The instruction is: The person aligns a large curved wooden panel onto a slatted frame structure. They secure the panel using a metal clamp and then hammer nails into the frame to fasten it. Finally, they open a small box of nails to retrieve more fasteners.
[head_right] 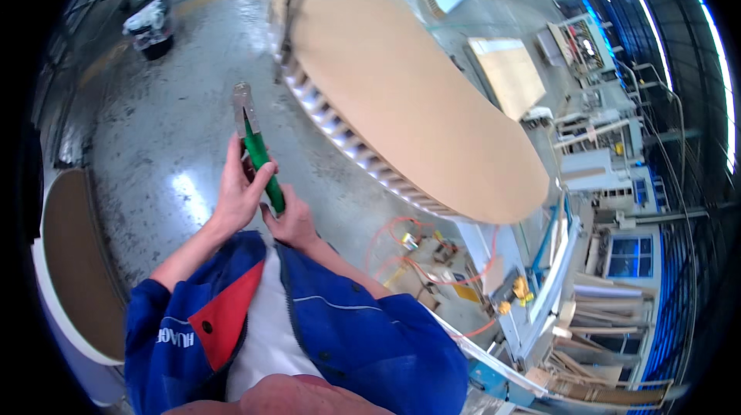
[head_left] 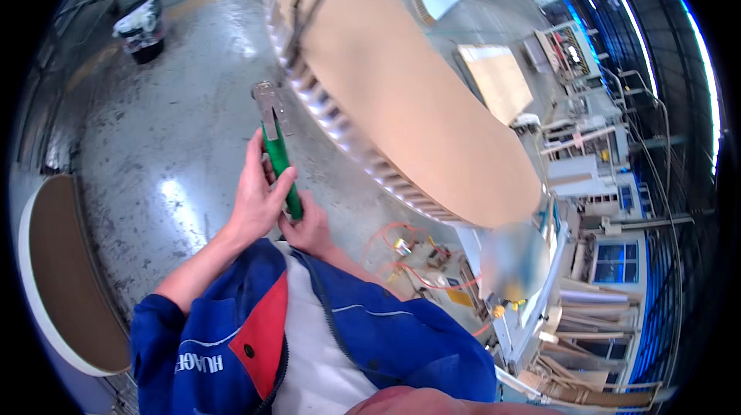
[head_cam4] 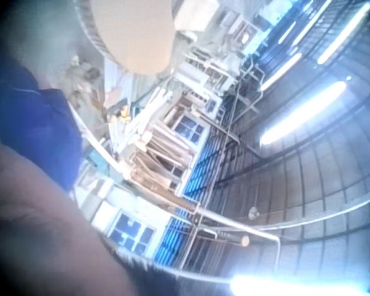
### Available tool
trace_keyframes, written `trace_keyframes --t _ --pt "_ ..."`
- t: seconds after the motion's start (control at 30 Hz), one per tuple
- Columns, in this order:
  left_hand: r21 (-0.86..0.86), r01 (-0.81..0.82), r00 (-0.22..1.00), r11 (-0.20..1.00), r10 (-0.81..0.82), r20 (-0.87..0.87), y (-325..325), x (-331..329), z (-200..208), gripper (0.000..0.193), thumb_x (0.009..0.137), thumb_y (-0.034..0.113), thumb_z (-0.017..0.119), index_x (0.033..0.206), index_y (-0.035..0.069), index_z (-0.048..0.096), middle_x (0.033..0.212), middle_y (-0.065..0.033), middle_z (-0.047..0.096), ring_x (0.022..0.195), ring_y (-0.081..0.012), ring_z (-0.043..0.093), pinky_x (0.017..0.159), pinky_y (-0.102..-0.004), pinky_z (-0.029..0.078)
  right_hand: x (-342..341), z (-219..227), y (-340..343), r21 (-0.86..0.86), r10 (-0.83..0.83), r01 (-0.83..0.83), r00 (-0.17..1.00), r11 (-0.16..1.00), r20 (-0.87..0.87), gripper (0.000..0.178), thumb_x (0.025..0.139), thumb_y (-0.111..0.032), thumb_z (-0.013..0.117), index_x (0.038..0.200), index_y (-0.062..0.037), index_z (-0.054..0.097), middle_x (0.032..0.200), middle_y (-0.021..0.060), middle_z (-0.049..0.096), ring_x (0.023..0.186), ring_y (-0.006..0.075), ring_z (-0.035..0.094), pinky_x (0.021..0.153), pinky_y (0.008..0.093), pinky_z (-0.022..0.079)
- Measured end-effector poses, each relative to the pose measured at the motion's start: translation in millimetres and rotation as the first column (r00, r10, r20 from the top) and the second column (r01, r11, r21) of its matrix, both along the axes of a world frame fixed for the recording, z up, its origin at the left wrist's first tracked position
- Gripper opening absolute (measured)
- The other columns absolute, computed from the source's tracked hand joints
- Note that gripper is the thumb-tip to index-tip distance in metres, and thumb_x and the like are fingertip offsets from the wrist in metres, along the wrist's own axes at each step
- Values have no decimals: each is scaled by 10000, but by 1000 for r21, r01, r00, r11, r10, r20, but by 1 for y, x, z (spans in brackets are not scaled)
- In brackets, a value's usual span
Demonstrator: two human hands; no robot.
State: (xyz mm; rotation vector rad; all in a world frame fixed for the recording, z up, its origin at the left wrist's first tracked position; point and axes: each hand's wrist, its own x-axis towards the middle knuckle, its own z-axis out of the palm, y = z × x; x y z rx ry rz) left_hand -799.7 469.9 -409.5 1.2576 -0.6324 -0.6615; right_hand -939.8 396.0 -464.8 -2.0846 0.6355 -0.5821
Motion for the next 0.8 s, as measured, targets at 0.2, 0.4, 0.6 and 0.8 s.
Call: trace_keyframes --t 0.2,0.4,0.6,0.8 --pt "-88 -291 937 953 302 172 11 84 -6 455 993 41 579 1420 -4 427 949 -34 569 725 -94 557 646 -260 500 39 30 -81 -274 45 -6 990 962 135 136 940 -142 675 955 -9 704 779 106 693 613 188 643 576 329 507" --pt "265 -277 952 924 225 209 -5 217 -46 450 1016 159 639 1417 -6 521 733 36 528 572 -63 487 517 -259 420 148 21 -286 -45 -514 535 829 844 219 284 1029 -200 617 818 -11 600 728 -15 543 665 77 463 583 285 402" --pt "61 -269 960 961 263 95 -59 275 -57 379 1048 225 619 1368 26 583 721 1 562 600 -71 535 561 -263 462 300 2 -432 -525 -314 253 949 812 -28 358 1003 -277 629 792 12 621 655 157 587 611 242 578 616 416 458" --pt "109 -225 882 968 249 -400 -138 350 -101 322 1087 298 559 1246 19 537 764 -15 548 520 -106 530 468 -280 441 395 -10 -444 -612 -277 21 903 791 -327 236 950 -259 649 821 -62 662 722 165 654 682 328 676 638 433 517"
